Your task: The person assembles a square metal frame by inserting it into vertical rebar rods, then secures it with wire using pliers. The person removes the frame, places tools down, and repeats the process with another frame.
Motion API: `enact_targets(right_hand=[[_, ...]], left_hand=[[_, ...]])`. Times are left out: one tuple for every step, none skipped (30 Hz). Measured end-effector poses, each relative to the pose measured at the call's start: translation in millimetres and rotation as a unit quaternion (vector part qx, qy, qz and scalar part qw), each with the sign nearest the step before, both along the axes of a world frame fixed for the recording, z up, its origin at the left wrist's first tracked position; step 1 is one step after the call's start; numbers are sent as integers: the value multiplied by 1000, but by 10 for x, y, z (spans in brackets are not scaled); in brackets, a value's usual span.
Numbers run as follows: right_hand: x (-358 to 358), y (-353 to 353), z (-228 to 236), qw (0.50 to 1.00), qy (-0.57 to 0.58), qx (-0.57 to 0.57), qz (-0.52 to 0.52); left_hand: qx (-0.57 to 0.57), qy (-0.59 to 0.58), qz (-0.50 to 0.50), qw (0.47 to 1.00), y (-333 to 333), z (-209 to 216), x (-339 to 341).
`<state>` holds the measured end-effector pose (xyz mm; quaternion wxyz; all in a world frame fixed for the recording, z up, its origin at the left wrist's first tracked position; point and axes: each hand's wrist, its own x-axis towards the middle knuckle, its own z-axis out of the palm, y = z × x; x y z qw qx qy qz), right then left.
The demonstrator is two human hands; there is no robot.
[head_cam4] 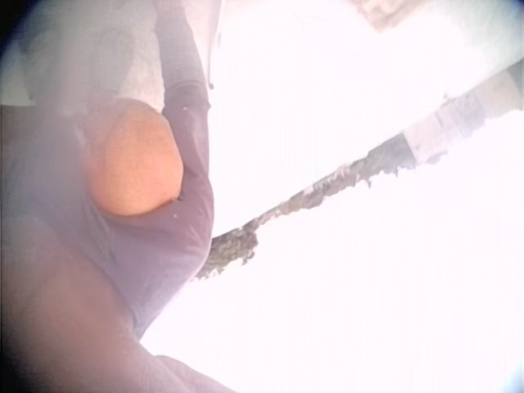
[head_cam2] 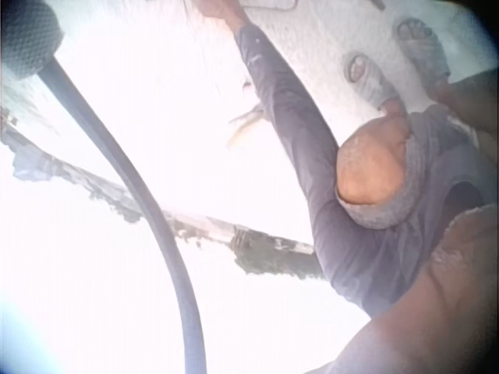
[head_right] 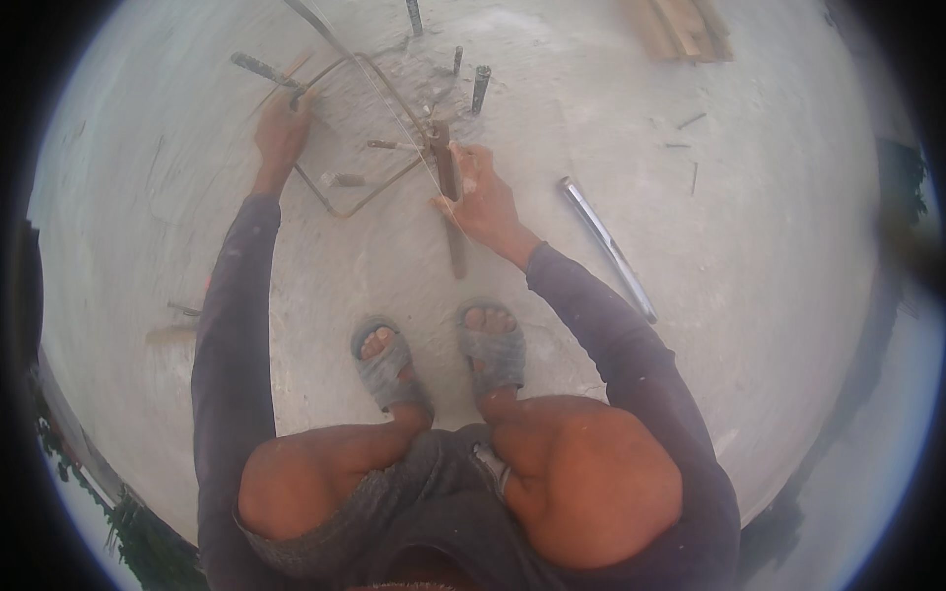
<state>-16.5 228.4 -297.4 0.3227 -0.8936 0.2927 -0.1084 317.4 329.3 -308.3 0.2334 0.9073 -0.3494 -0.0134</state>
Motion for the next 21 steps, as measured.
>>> enact_targets(right_hand=[[4,12,9,1000,2,10,-3],[8,15,18,1000,-2,19,-4],[4,17,27,999,7,38,-16],[-6,15,38,998,10,56,-24],[-15,3,48,997,13,75,-33],[-27,-12,58,996,13,82,-37],[-43,-25,69,995,15,89,-41],[-57,-38,80,993,23,99,-53],[-63,-36,89,994,19,96,-44],[-64,-29,99,994,18,95,-42],[-59,-15,110,994,20,104,-39],[-47,5,122,993,20,107,-42],[-32,19,135,992,20,119,-45],[-14,31,147,991,9,126,-44],[5,42,158,991,18,126,-49],[21,44,168,991,15,121,-50],[32,41,174,990,25,128,-58],[35,31,176,991,8,122,-58],[27,13,173,990,5,126,-64],[11,-9,164,989,2,131,-70],[-17,-34,154,985,14,144,-89]], left_hand=[[-10,-1,4,1000,17,-9,-23],[-20,-1,8,1000,29,-19,-33],[-28,8,15,999,59,-31,-42],[-36,17,23,999,81,-45,-49],[-35,29,35,998,98,-54,-42],[-50,20,26,998,109,-64,-35],[-56,15,21,998,103,-76,-32],[-62,12,15,998,100,-86,-31],[-57,-4,16,998,89,-94,-34],[-53,-20,16,998,74,-102,-39],[-47,-36,16,998,67,-108,-47],[-51,-32,18,998,60,-115,-57],[-55,-28,20,998,57,-123,-65],[-63,-26,18,998,54,-132,-69],[-52,-23,23,998,55,-142,-69],[-44,-22,25,998,55,-151,-67],[-41,-30,30,998,56,-157,-68],[-62,-44,31,997,64,-157,-78],[-89,-67,35,993,71,-155,-110],[-104,-71,47,991,89,-140,-161],[-150,-34,96,983,119,-115,-236]])
